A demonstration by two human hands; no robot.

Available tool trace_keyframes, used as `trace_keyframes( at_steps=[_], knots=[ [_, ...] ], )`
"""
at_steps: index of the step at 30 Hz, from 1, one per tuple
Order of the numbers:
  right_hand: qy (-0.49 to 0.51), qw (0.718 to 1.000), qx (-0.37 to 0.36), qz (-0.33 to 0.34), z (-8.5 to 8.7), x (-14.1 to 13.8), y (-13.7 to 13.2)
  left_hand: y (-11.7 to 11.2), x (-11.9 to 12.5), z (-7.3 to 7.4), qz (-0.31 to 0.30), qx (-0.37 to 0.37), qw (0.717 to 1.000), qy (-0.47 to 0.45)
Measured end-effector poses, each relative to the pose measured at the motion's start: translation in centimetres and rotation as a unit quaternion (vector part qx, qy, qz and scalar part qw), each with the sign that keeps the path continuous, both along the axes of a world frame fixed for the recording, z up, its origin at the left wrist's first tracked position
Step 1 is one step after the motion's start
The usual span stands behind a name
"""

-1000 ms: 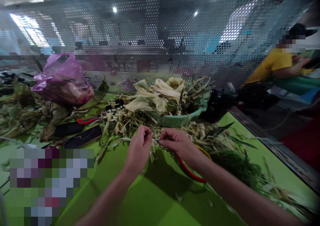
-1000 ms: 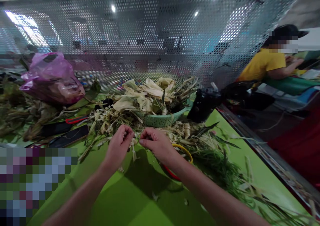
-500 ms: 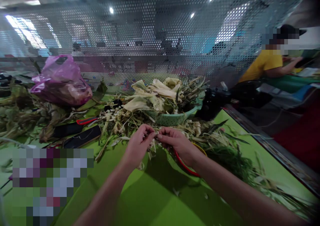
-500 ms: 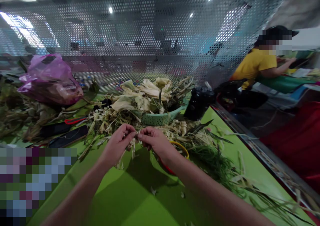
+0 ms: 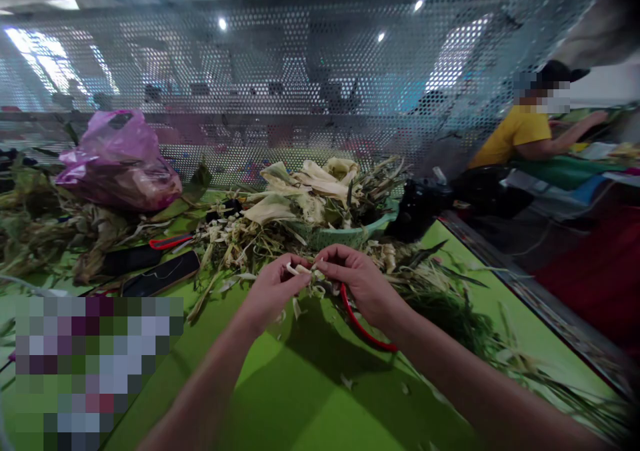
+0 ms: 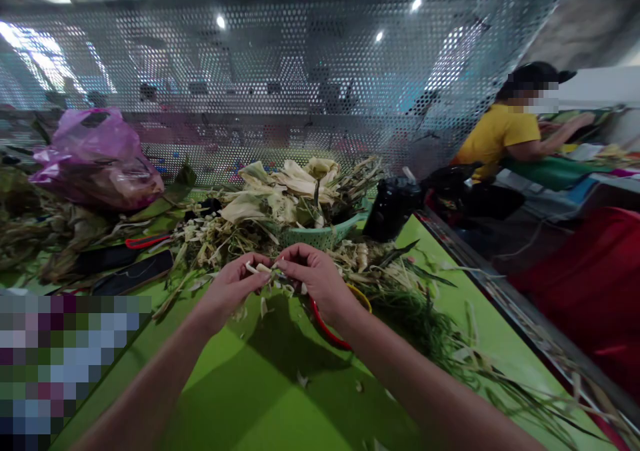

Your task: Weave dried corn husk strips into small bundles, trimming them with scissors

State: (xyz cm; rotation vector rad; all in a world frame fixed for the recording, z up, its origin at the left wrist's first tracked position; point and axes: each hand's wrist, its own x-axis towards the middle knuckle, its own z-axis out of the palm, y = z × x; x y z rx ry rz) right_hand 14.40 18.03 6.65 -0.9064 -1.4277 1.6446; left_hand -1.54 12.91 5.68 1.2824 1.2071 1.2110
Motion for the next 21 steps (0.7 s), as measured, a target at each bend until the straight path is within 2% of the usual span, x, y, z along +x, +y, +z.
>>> trace_keyframes(
  at_steps=[4, 10, 15, 21],
  knots=[
    [-0.042, 0.998, 0.048, -0.018, 0.3, 0.0, -0.2, 0.3, -0.1, -0.4, 0.004, 0.011, 0.999, 0.036],
    [-0.109, 0.985, 0.132, -0.014, -0.2, 0.0, 0.0, 0.6, -0.3, -0.9, 0.018, 0.07, 0.981, 0.179],
    [-0.138, 0.979, 0.144, -0.034, -0.1, 0.0, 0.1, 0.7, -0.2, -1.2, 0.049, 0.049, 0.992, 0.108],
    [-0.2, 0.95, 0.24, -0.022, -0.6, -0.2, -0.6, 0.7, -0.2, -1.3, 0.09, 0.049, 0.992, 0.076]
  ],
)
